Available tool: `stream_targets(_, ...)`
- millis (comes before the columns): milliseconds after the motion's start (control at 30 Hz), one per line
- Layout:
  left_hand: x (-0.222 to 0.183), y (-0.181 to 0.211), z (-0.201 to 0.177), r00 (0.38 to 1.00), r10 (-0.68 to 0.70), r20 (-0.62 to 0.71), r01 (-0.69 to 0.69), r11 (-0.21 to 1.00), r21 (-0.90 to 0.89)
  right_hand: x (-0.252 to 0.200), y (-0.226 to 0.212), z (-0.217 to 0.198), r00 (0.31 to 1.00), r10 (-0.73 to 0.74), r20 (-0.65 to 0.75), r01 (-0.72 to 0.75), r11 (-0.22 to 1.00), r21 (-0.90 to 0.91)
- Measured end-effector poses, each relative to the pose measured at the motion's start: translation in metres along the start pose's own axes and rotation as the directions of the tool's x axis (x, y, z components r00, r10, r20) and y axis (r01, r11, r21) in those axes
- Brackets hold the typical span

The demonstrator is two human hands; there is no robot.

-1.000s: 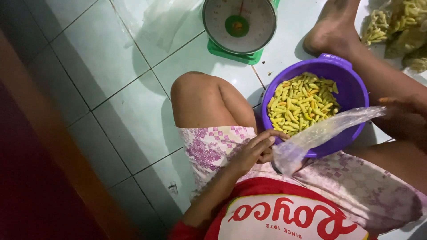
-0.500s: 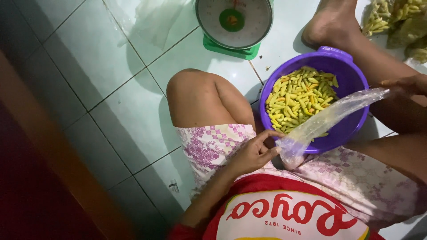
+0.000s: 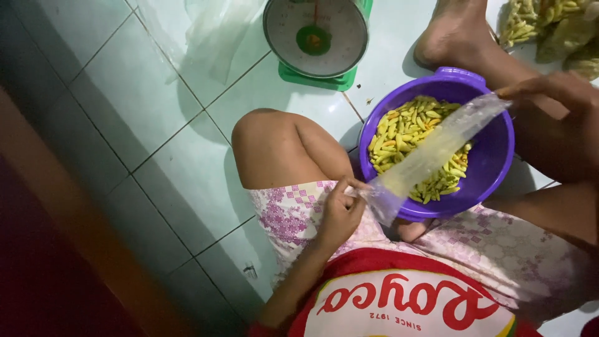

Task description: Transferring small green chilies from a purple bowl into a plastic bag for packaging

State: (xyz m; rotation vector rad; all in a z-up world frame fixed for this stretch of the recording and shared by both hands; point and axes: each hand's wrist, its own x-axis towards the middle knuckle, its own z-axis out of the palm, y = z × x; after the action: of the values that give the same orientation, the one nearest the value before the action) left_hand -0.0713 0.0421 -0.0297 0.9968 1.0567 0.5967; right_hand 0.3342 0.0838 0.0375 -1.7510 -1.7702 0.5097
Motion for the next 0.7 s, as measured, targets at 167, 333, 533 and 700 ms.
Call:
stream_targets(167,0.006,0.005,-0.002,0.982,-0.034,-0.186,0.039,0.999,0.022,-0.006,-0.088,0.033,0.981,-0.192,0.044,0.181,0.794,-0.58)
stream_targets(333,0.004,-0.001,0.011,0.99,-0.024,-0.137,0.021,0.999,-0.024,-0.064,-0.181,0.099,0.908,-0.066,0.413,-0.043,0.968,0.247)
stream_targets(533,-0.003,0.01,0.016,0.999,0.027,-0.019,-0.027,0.999,-0.039,-0.079,-0.163,0.127,0.915,0.228,0.334,-0.351,0.857,0.378)
stream_targets(700,-0.007,0.009,0.015,0.993,-0.077,0.086,0.084,0.993,-0.08,-0.088,-0.146,0.117,0.914,0.265,0.308,-0.359,0.881,0.308)
